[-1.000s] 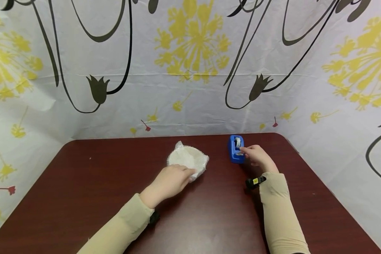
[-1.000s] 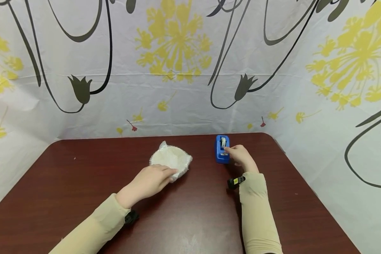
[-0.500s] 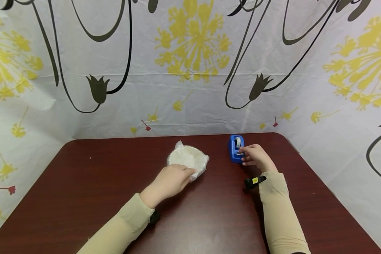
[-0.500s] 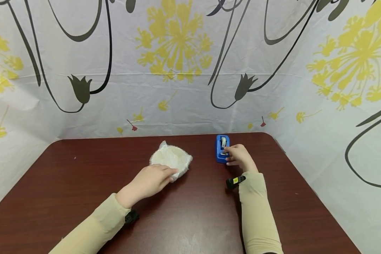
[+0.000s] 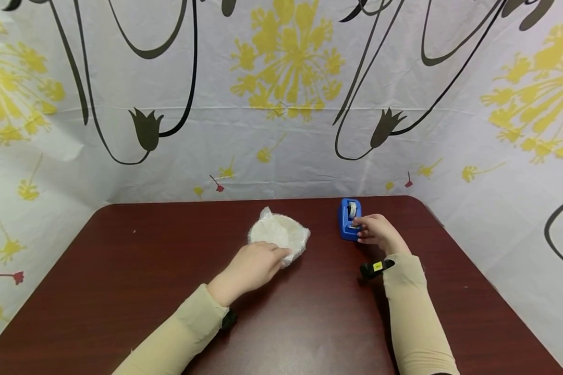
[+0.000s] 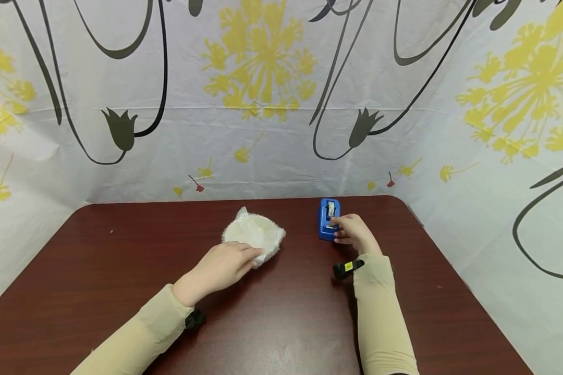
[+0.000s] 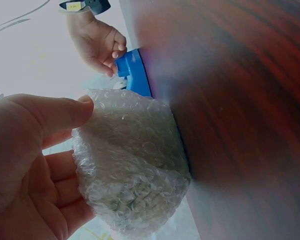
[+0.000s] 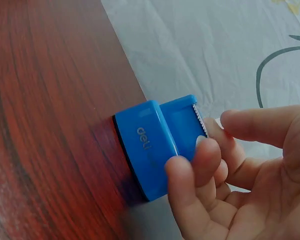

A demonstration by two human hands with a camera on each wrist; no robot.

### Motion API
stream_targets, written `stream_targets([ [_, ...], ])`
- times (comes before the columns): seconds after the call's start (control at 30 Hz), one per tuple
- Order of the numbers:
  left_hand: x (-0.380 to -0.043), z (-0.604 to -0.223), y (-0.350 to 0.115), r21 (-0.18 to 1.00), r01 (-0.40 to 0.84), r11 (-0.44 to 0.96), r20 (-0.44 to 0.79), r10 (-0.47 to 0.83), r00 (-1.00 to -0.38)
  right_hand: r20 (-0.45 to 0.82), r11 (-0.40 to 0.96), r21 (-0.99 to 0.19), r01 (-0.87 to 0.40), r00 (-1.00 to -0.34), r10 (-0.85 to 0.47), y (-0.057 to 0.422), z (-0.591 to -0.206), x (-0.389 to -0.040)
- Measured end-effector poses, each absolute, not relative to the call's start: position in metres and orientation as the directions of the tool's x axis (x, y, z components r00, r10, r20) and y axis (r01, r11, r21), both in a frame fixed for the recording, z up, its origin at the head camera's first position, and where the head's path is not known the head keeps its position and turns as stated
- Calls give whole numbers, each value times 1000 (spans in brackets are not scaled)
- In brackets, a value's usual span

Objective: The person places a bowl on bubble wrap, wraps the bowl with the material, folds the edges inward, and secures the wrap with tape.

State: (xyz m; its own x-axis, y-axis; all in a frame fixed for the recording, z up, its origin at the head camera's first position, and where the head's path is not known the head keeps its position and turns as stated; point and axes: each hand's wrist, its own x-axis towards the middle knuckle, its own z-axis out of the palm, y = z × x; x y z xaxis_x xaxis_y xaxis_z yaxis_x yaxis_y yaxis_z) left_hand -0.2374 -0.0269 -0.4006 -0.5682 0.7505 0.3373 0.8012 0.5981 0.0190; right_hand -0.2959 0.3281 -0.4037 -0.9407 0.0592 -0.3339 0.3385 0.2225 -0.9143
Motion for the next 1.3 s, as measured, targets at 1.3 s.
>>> stream_targets([
  [1.3,-236,-401,-27,32,795,605,334,744,-579,-136,127,-984,123,-986,-97,337,-416,-256],
])
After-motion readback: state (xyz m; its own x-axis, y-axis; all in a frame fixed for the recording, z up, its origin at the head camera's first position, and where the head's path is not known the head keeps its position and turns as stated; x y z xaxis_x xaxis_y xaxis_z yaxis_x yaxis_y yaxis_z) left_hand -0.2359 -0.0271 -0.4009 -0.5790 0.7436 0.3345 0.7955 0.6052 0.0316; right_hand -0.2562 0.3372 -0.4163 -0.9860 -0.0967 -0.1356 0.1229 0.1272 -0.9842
